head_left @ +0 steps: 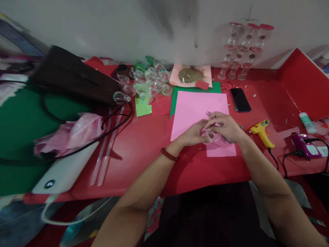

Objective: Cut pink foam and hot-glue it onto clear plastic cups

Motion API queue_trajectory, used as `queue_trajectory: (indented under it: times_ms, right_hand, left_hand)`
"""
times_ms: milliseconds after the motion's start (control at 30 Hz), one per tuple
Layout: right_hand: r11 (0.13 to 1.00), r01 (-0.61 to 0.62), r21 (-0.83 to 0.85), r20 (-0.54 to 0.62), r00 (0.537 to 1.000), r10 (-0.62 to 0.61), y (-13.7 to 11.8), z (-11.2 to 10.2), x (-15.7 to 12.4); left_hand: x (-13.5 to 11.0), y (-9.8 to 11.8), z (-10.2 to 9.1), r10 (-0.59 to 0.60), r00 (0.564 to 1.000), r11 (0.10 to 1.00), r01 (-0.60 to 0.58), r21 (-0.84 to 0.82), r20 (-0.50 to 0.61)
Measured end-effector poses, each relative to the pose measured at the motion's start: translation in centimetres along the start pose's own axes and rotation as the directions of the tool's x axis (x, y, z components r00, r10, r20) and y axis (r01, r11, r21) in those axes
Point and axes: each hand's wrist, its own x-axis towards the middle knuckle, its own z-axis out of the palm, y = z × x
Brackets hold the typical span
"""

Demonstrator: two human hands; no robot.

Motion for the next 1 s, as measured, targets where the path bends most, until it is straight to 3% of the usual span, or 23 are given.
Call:
queue_trajectory:
  times_ms: [433,600,867,1000]
  right_hand:
    - [0.978,0.006,-0.208,-0.117,0.993,-0.031,-0.2,1.7,0.2]
    - [0.975,-0.092,-0.203,-0.198,0.979,0.052,-0.9,2.1,-0.1]
    - [0.961,-0.249,-0.120,-0.384,0.904,0.187,-1.1,1.6,-0.4]
    - [0.969,-0.158,-0.190,-0.410,0.910,0.068,-0.6,0.5,-0.4]
  left_hand:
    - [0.0,0.0,0.5,-0.065,0.998,0.980,0.059,-0.192,-0.026]
    - [0.0,0.4,0.6,-0.016,1.000,0.989,0.013,-0.147,-0.019]
    - [0.2,0.5,0.5,0.083,0.997,0.995,-0.084,-0.047,-0.005]
    - [0.1,0.3,0.3,0.033,0.998,0.995,-0.037,-0.096,-0.044]
